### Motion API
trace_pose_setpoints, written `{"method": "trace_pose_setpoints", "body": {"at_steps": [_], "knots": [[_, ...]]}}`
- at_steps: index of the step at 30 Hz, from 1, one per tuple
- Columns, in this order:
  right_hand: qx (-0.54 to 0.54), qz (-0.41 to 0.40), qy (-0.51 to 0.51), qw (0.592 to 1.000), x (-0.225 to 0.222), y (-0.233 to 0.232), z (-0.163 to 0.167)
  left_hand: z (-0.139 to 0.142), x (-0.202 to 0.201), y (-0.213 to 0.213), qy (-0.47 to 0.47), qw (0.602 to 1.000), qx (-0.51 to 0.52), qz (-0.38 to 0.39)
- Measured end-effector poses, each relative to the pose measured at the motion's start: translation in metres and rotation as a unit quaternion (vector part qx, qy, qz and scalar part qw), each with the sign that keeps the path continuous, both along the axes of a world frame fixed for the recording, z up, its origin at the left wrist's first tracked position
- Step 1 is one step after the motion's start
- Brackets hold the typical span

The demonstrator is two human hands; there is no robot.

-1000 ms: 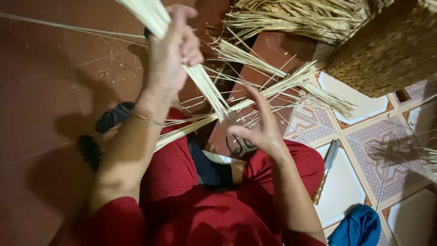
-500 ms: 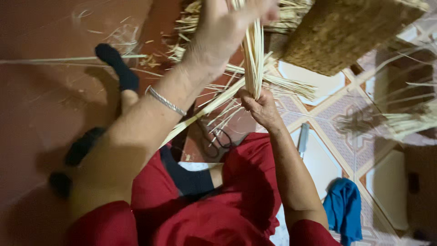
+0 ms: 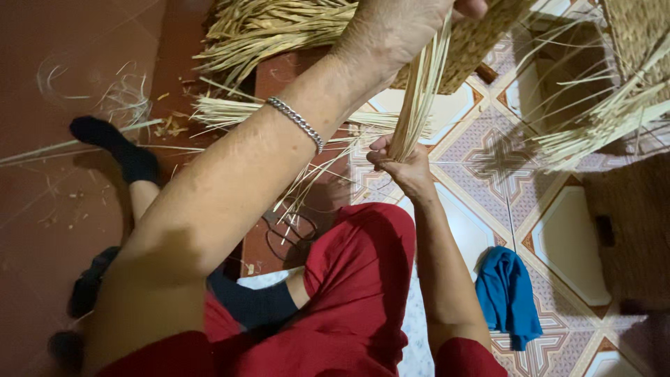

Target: The person sits on the floor and repeatedly bundles, aligns, and ties dried straw strips into compact bundles using a thin binding material. The person uses a knife to trim the ends of the bundles and scissors to cut the binding material.

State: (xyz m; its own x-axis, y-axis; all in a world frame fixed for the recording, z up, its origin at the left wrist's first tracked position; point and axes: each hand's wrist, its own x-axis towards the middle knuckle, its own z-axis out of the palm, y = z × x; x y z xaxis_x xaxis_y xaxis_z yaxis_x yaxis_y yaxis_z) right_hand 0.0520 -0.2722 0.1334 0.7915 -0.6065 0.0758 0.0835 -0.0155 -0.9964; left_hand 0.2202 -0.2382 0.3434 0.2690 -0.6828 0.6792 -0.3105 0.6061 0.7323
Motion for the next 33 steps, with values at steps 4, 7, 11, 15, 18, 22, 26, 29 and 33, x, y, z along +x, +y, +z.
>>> {"method": "trace_pose_setpoints", "body": {"at_steps": [4,7,11,15,18,22,26,29,33], "knots": [[-0.004,-0.02,0.006,1.0,-0.001,-0.02,-0.034,-0.024,-0.011,-0.018,0.021,0.997,0.053,0.049],[0.019,-0.031,0.028,0.999,0.007,-0.027,-0.057,-0.047,-0.028,-0.024,0.128,0.982,0.094,0.099],[-0.001,-0.053,0.047,0.997,0.009,-0.034,-0.073,-0.063,-0.034,-0.037,0.214,0.973,0.074,0.05],[0.012,-0.067,0.042,0.997,0.008,-0.035,-0.082,-0.065,-0.027,-0.043,0.236,0.97,0.056,0.004],[0.023,-0.096,0.078,0.992,0.012,-0.031,-0.087,-0.059,-0.024,-0.03,0.195,0.975,0.102,0.019],[-0.146,-0.13,0.057,0.979,0.013,-0.026,-0.078,-0.036,-0.013,0.013,0.214,0.973,0.09,-0.005],[-0.39,-0.124,0.05,0.911,0.013,-0.022,-0.048,-0.015,0.004,0.105,0.199,0.972,0.124,-0.008],[-0.511,-0.118,0.062,0.849,0.032,-0.008,-0.024,-0.017,0.008,0.207,0.105,0.974,0.196,0.037],[-0.589,-0.064,0.053,0.804,0.06,0.016,-0.001,-0.051,0.006,0.319,-0.037,0.981,0.139,0.13]]}}
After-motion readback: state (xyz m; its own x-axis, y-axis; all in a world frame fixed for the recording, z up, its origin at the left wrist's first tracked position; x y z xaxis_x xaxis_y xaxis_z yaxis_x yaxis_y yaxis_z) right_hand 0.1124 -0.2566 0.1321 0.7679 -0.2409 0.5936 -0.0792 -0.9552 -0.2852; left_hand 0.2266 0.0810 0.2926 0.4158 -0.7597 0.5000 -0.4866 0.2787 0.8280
